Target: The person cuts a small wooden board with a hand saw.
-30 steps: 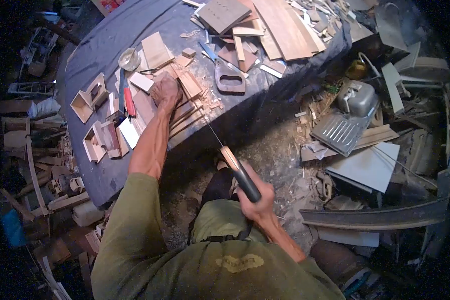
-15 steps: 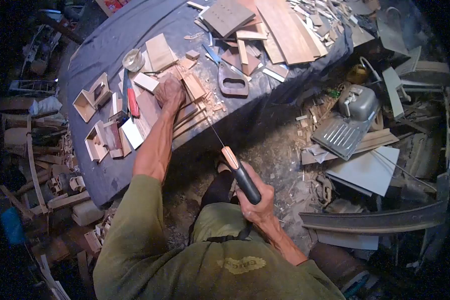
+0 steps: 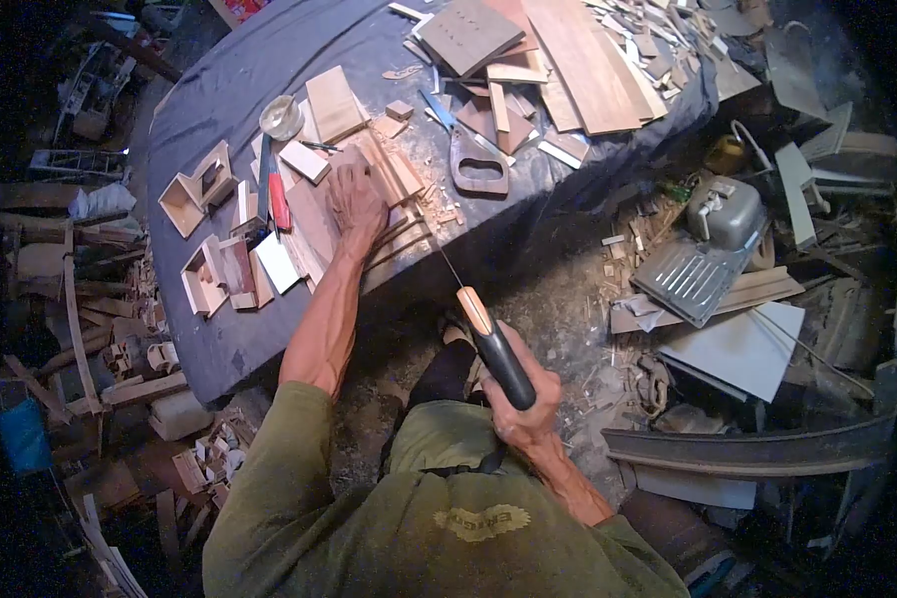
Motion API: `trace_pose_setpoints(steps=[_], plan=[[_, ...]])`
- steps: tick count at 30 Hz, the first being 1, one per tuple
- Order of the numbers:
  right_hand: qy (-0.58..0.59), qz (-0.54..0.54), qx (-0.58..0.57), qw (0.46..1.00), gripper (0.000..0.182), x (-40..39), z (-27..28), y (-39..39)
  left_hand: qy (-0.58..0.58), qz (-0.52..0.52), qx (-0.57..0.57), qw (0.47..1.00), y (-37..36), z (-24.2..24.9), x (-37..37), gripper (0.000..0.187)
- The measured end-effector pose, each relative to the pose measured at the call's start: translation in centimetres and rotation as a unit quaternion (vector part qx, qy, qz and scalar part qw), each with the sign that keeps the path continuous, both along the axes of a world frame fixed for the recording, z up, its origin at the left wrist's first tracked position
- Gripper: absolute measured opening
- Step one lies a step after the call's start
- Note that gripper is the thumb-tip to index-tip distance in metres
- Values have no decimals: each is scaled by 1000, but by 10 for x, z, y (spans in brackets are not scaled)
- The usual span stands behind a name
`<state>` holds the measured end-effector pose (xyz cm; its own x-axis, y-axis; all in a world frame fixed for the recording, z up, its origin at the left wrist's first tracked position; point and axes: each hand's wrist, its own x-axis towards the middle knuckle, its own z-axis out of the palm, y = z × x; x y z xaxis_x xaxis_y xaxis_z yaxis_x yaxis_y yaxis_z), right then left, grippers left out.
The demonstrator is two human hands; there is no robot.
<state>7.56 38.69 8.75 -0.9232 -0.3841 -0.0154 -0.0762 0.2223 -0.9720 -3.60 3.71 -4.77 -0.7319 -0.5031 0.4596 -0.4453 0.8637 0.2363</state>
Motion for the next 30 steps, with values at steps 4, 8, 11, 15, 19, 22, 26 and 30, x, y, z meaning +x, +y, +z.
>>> trace_pose_setpoints(steps=[4, 8, 11, 15, 19, 22, 26, 30], plan=[[20, -18, -5, 1000, 59, 1, 11, 20, -6, 13, 3, 1000, 3, -3, 0, 28], [-7, -11, 14, 1000, 59, -1, 13, 24, 24, 25, -1, 999, 7, -5, 2, 25], [-3, -5, 31, 1000, 58, 1, 6, 25, 29, 45, 6, 999, 12, -3, 6, 24], [22, -4, 15, 1000, 58, 6, -2, 28, 37, 41, -3, 998, 11, -4, 7, 23], [19, 3, 13, 1000, 59, 5, -4, 32, 31, 26, 1, 999, 6, -6, 2, 28], [12, 4, 21, 1000, 59, 5, -4, 33, 23, 23, 6, 999, 4, -5, 1, 33], [7, 9, 23, 1000, 59, 4, -5, 33, 15, 17, 11, 1000, 5, -2, 0, 24], [14, 7, 30, 999, 60, 5, -5, 32, 37, 21, -1, 999, 2, -11, -4, 26]])
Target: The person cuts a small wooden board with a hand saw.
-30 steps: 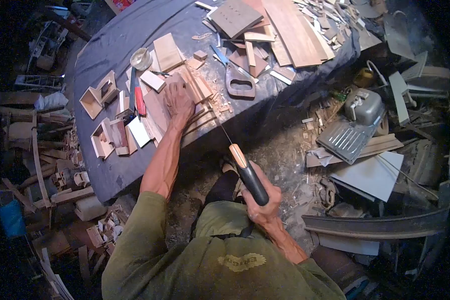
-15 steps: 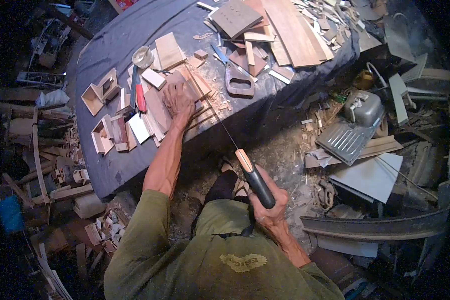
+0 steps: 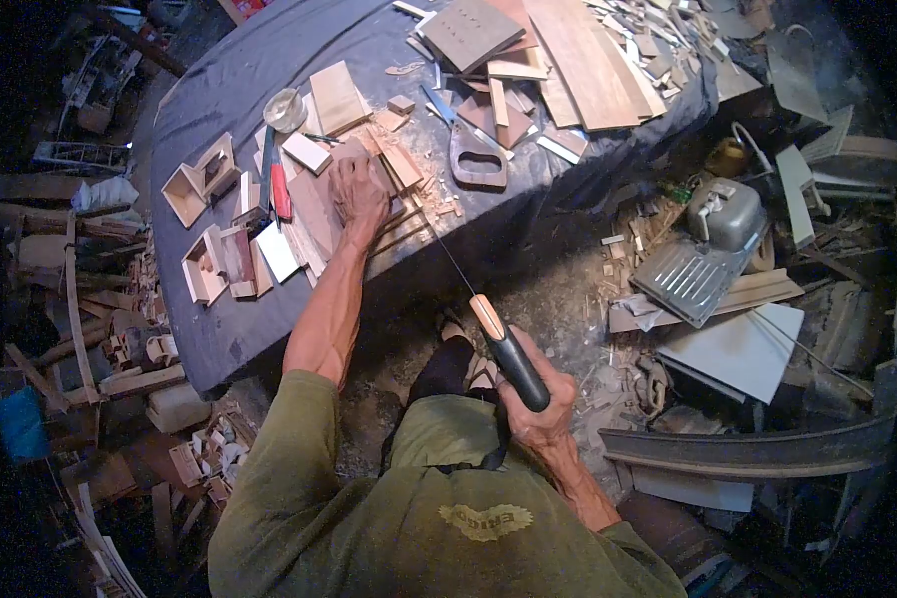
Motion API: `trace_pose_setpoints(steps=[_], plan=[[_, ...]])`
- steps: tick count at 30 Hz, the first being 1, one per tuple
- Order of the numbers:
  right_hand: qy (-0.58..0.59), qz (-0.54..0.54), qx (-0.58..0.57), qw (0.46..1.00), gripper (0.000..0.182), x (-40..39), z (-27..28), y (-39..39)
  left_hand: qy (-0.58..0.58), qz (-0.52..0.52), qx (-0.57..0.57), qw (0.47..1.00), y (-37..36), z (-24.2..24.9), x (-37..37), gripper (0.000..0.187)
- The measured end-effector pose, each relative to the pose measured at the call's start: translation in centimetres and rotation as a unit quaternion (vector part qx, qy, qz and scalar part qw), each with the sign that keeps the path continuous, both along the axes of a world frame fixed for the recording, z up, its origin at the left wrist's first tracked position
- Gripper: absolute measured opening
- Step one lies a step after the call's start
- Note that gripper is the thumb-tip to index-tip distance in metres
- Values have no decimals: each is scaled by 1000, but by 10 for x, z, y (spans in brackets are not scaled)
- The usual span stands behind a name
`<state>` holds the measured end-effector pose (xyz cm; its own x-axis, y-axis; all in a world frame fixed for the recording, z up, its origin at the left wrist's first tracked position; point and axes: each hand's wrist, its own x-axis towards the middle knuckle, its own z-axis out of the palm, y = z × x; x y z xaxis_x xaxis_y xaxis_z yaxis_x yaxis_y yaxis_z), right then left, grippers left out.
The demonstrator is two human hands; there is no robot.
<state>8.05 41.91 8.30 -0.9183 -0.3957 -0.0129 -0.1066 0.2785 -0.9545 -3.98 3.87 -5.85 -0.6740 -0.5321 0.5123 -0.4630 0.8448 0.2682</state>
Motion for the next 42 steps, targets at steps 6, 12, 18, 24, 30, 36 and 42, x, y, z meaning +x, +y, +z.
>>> trace_pose_setpoints(steps=[6, 12, 18, 24, 30, 36, 42], plan=[[-2, 0, -10, 1000, 60, 3, 1, 3, 21, -8, -7, 1000, 0, -3, -1, 20], [-27, -1, 6, 1000, 60, 6, 8, 8, -1, -5, 1, 1000, 1, 1, -1, 21], [23, 3, 0, 1000, 54, 9, 8, 2, -11, -1, 26, 1000, 0, 2, -4, 22], [-88, 28, 20, 995, 56, 8, 24, 5, -5, 48, 65, 997, 0, 2, -12, 19], [-41, 24, 26, 999, 59, 15, 9, 7, 4, 68, 88, 994, 1, 10, -13, 23], [12, 26, 8, 1000, 60, 12, -1, -4, 18, 76, 62, 995, -3, -2, -14, 17], [2, 34, -5, 999, 60, 14, -1, 4, -10, 104, 69, 992, -3, -1, -21, 16]])
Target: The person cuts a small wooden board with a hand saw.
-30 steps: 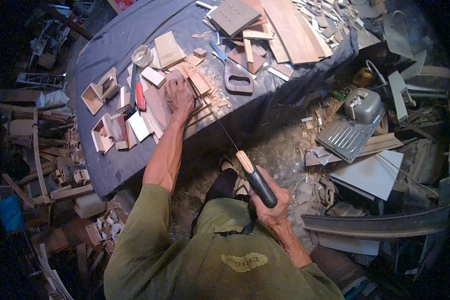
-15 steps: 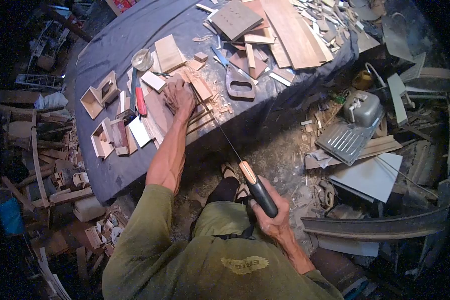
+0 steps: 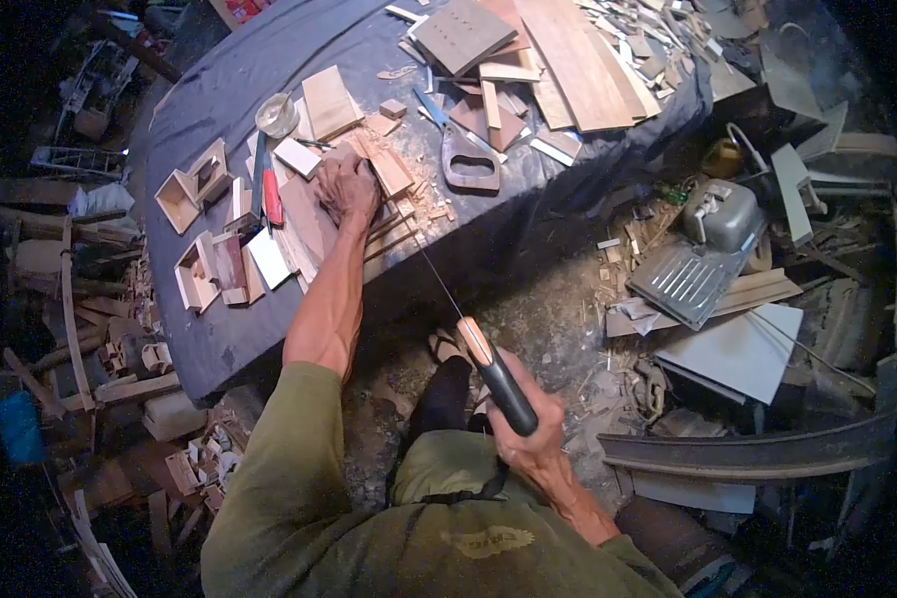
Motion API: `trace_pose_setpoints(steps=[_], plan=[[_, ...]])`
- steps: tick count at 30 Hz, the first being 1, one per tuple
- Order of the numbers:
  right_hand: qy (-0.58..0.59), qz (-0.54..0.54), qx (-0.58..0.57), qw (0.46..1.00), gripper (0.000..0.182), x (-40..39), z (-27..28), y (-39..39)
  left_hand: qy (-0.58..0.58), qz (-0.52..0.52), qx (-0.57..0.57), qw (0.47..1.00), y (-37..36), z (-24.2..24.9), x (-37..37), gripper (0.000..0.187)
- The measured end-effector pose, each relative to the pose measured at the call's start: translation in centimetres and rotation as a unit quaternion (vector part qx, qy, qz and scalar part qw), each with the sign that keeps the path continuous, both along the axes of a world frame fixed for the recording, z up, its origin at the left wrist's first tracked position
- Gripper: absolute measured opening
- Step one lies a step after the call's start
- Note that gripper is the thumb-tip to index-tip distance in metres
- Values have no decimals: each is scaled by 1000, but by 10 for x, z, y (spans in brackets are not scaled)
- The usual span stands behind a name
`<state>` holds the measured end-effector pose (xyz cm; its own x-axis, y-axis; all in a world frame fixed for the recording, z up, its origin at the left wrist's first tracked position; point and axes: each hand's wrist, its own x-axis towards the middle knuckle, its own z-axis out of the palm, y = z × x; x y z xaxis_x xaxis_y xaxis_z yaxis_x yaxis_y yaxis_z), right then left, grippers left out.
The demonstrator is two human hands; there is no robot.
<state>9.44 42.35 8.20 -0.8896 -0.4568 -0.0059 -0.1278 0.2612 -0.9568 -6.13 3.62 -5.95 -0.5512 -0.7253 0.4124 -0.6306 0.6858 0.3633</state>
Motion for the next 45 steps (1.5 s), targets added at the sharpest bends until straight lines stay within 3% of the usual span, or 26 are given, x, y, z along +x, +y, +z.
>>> trace_pose_setpoints(steps=[5, 9, 14, 18, 23, 28, 31, 32, 33, 35, 45], plan=[[34, -9, 14, 999, 59, -1, 0, -3, -1, -7, -13, 1000, -5, -5, 1, 15], [-44, 2, 3, 999, 61, -23, -2, -32, 10, -12, -15, 1000, -4, -1, 2, 16], [67, -7, -24, 997, 57, -3, 2, 1, 4, -12, -29, 999, -5, -6, 2, 16], [-85, -3, 17, 996, 60, -28, 5, -36, 13, -24, -7, 1000, -3, -1, 3, 17], [34, 1, -30, 999, 58, -7, -1, -3, 10, -9, -16, 1000, -4, 0, 0, 17], [-24, 11, 24, 999, 58, -34, -2, -39, 7, -23, 13, 1000, 0, 6, 5, 18], [38, 1, -14, 999, 58, -25, 3, -27, -3, -7, 2, 1000, -1, 3, 3, 18], [-22, 7, 0, 1000, 59, -18, 5, -13, 10, -8, -7, 1000, -7, 6, -6, 18], [40, -2, -31, 999, 61, -11, -7, -5, 12, -10, -12, 1000, -8, 5, -3, 17], [-19, 2, 2, 1000, 61, -16, 15, -17, 12, -26, -19, 999, -1, 1, 4, 17], [-8, 14, 10, 1000, 60, -39, 2, -38, 13, -21, -20, 1000, -2, 1, 3, 16]])
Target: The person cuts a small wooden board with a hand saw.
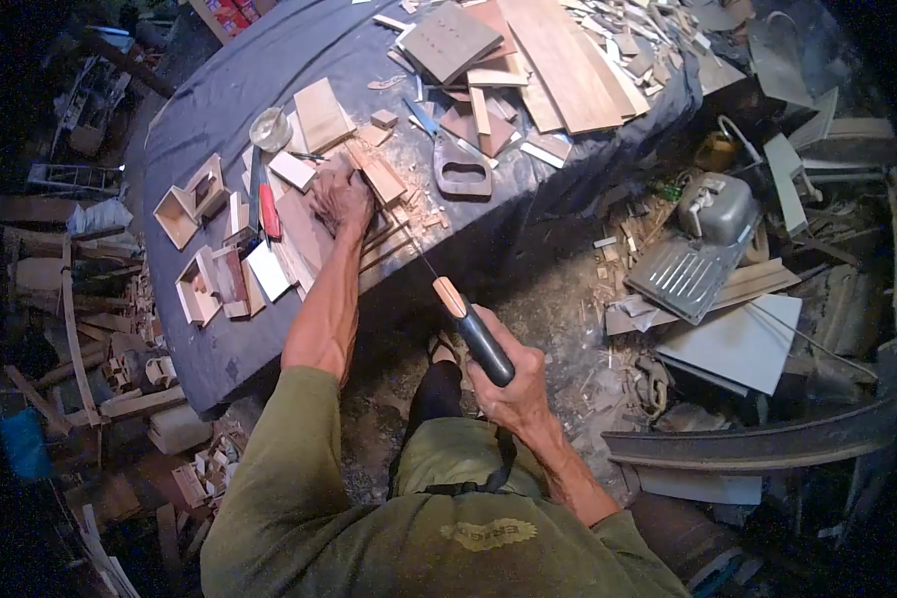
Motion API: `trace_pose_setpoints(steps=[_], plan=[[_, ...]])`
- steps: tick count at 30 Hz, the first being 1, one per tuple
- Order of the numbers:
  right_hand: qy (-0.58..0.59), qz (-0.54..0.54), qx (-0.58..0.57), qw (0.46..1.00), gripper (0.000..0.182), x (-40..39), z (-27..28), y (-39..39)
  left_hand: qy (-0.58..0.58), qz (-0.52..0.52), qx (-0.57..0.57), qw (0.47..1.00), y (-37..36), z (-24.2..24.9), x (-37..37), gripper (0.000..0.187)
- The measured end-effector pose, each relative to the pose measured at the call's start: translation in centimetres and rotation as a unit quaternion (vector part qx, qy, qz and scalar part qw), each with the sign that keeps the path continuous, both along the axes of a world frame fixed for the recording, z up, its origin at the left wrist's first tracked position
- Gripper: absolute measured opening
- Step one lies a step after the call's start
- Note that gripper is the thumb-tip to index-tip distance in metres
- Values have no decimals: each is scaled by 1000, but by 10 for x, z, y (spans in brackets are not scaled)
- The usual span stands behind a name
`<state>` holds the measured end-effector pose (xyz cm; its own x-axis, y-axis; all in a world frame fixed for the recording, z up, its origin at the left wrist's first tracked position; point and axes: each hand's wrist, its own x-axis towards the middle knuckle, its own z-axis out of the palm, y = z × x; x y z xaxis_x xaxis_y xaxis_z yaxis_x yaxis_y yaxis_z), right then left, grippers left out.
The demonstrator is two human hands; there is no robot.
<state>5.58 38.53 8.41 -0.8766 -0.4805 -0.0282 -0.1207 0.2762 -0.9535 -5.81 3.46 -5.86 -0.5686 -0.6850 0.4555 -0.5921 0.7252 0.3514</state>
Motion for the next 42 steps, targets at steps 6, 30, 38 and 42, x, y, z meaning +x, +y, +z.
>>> trace_pose_setpoints(steps=[6, 30, 38, 42], plan=[[10, -26, -30, 999, 57, 28, -3, 35, -10, 12, 12, 1000, 3, 3, 1, 16], [5, -31, -17, 999, 59, 16, -10, 5, 3, -3, 35, 999, 0, 0, 4, 19], [-17, -29, -20, 999, 59, 14, 5, 4, -28, 13, 33, 999, 2, 3, 1, 20], [-9, -28, -32, 999, 60, 32, 10, 36, -35, 16, 32, 999, 4, 5, -1, 19]])
